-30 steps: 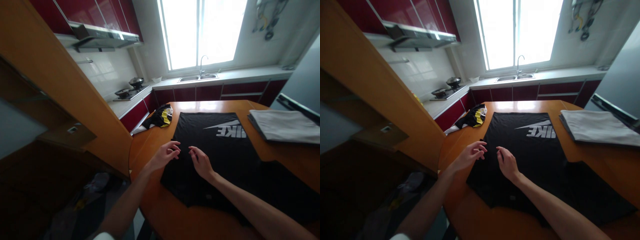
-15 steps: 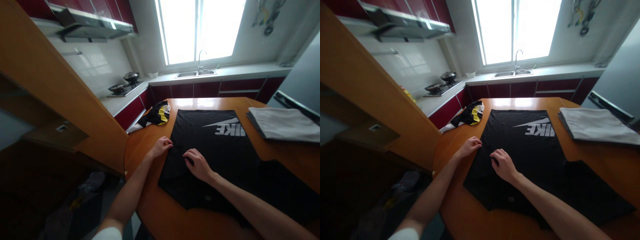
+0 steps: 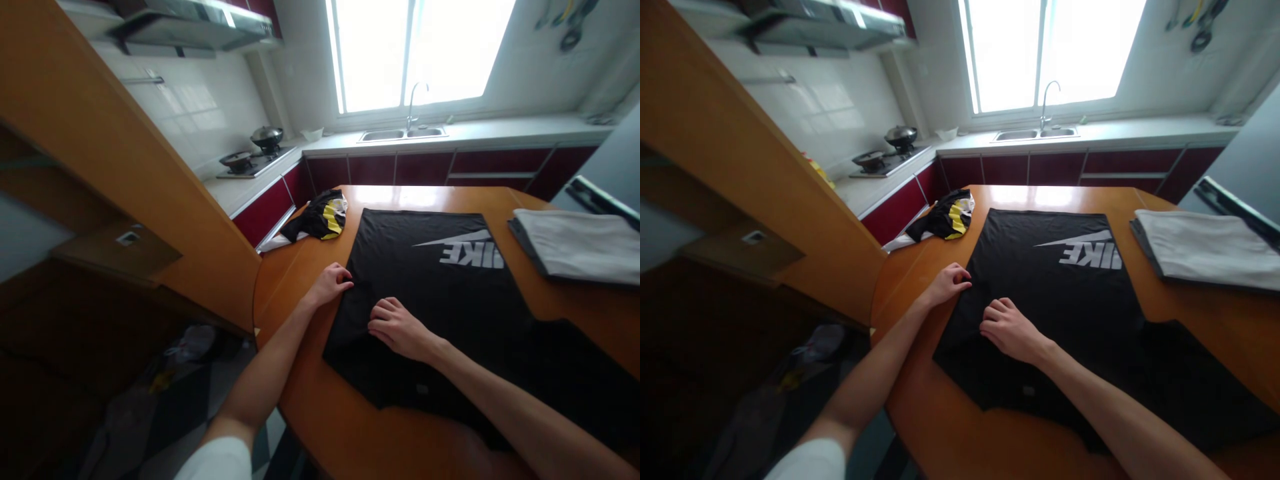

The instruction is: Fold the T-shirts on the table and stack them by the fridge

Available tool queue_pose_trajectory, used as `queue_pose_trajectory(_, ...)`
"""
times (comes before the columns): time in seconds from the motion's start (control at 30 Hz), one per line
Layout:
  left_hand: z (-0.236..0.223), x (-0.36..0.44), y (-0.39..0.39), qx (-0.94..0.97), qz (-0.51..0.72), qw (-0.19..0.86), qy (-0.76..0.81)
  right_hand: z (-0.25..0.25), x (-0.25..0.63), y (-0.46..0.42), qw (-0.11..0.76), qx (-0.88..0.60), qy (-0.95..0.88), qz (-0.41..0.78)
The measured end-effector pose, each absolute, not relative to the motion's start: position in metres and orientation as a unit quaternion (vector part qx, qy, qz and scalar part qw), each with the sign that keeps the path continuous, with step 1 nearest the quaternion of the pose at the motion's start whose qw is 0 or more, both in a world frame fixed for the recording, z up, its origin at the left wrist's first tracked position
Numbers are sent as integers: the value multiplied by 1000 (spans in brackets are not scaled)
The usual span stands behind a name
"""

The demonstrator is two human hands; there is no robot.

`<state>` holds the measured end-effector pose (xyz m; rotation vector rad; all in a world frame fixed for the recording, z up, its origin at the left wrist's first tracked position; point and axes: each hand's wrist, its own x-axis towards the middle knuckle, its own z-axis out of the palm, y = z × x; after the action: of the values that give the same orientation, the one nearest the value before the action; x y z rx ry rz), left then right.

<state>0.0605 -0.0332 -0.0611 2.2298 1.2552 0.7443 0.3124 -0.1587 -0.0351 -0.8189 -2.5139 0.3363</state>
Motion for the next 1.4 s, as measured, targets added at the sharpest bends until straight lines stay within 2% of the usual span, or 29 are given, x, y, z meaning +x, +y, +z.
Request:
queue_pose_trajectory(0.3,-56,65,-37,822,277,211,451,-39,311,-160,255,-291,-917,95)
queue_pose_trajectory(0.47,-49,68,-41,836,318,225,385,-49,311,-156,289,-332,-894,81)
queue_pose_trajectory(0.63,-55,77,-44,868,282,194,359,-59,311,-154,258,-375,-887,78)
queue_pose_trajectory(0.8,-56,88,-49,873,272,140,380,-59,311,-153,276,-379,-880,74)
queue_pose_trajectory(1.03,-56,92,-51,881,255,122,380,-56,310,-154,286,-375,-878,78)
queue_pose_trajectory(1.17,-53,84,-46,885,249,146,366,-56,310,-154,292,-372,-877,78)
queue_pose_trajectory(1.3,-42,66,-39,846,321,207,371,-56,311,-154,323,-362,-870,86)
queue_pose_trajectory(1.4,-37,54,-38,839,309,256,366,-56,311,-154,335,-343,-872,99)
